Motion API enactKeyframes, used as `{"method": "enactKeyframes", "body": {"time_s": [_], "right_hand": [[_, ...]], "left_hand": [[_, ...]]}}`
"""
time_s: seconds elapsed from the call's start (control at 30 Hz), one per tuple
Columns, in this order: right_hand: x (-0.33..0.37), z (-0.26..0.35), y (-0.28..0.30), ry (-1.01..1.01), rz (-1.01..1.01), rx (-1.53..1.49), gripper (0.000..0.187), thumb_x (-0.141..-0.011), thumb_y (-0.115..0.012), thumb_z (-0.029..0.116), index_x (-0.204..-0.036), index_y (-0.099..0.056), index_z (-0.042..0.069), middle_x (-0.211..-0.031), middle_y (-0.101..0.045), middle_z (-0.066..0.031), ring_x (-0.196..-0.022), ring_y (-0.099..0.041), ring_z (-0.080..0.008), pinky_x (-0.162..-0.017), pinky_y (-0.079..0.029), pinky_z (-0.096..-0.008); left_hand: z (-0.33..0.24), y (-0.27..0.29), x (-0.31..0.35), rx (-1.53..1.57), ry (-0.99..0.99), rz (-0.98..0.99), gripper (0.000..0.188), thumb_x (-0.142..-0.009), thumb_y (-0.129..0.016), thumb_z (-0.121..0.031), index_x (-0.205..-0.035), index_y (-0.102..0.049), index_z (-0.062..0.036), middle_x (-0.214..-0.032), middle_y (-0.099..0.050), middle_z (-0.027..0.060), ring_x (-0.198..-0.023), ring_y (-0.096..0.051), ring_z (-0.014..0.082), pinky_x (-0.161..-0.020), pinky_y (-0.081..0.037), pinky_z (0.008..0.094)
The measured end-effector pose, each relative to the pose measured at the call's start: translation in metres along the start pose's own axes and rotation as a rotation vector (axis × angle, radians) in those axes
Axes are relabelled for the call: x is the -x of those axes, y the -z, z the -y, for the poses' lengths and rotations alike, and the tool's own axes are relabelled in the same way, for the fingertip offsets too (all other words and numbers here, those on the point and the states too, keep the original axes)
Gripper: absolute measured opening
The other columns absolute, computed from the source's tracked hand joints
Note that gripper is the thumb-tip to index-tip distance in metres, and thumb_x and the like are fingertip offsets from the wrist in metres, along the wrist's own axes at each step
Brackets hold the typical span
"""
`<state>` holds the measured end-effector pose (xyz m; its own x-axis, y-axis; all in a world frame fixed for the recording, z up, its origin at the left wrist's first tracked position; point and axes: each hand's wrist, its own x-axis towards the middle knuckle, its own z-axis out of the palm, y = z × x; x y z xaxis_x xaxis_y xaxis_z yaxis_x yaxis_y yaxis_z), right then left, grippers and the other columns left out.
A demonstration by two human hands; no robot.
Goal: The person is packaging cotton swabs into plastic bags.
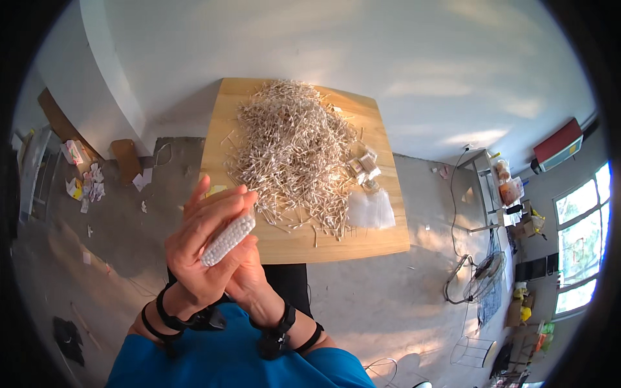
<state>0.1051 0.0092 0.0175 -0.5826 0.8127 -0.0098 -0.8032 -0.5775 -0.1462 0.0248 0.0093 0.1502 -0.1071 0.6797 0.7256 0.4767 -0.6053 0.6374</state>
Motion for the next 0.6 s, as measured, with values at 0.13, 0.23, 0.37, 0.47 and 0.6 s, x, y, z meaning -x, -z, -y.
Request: {"method": "enactKeyframes", "body": {"time_s": [0.13, 0.23, 0.37, 0.47, 0.6], "right_hand": [[0.002, -0.006, -0.002, -0.031, -0.012, -0.019, 0.041, -0.1, -0.061, 0.032, -0.13, -0.051, 0.006, -0.123, -0.061, -0.0066, -0.111, -0.063, -0.0197, -0.097, -0.055, -0.0353], [0.0, -0.012, -0.004, -0.051, -0.015, -0.042, 0.039, -0.1, -0.061, 0.032, -0.128, -0.053, 0.006, -0.121, -0.062, -0.0064, -0.109, -0.064, -0.0193, -0.096, -0.056, -0.0346], [-0.002, -0.015, -0.007, -0.068, -0.015, -0.065, 0.037, -0.101, -0.06, 0.032, -0.126, -0.055, 0.005, -0.118, -0.063, -0.0062, -0.107, -0.065, -0.0188, -0.094, -0.057, -0.0337], [-0.003, -0.015, -0.007, -0.064, -0.014, -0.068, 0.035, -0.101, -0.06, 0.032, -0.124, -0.055, 0.005, -0.117, -0.064, -0.0061, -0.105, -0.065, -0.0185, -0.093, -0.057, -0.0332], [-0.01, -0.018, -0.006, -0.083, 0.047, -0.078, 0.036, -0.101, -0.059, 0.032, -0.126, -0.055, 0.006, -0.118, -0.063, -0.0054, -0.107, -0.064, -0.0177, -0.094, -0.056, -0.0338]], "left_hand": [[0.004, 0.008, 0.005, -0.056, -0.072, 0.038, 0.039, -0.082, -0.075, -0.003, -0.119, -0.066, 0.0041, -0.111, -0.073, 0.0183, -0.113, -0.068, 0.0304, -0.115, -0.031, 0.0509], [0.003, 0.006, 0.006, -0.084, -0.084, 0.009, 0.04, -0.082, -0.076, -0.006, -0.119, -0.066, 0.0045, -0.112, -0.073, 0.0185, -0.112, -0.069, 0.0305, -0.115, -0.031, 0.0519], [0.0, 0.007, 0.007, -0.112, -0.052, -0.035, 0.039, -0.08, -0.08, -0.013, -0.115, -0.07, 0.0001, -0.109, -0.075, 0.0116, -0.105, -0.072, 0.025, -0.117, -0.03, 0.0466], [0.0, 0.008, 0.008, -0.11, -0.047, -0.036, 0.039, -0.081, -0.08, -0.015, -0.115, -0.07, 0.0001, -0.108, -0.075, 0.0121, -0.105, -0.072, 0.025, -0.118, -0.03, 0.0467], [0.003, 0.014, 0.01, -0.104, -0.047, -0.034, 0.038, -0.082, -0.079, -0.016, -0.115, -0.07, 0.0004, -0.108, -0.075, 0.0133, -0.104, -0.072, 0.0256, -0.118, -0.029, 0.0469]]}}
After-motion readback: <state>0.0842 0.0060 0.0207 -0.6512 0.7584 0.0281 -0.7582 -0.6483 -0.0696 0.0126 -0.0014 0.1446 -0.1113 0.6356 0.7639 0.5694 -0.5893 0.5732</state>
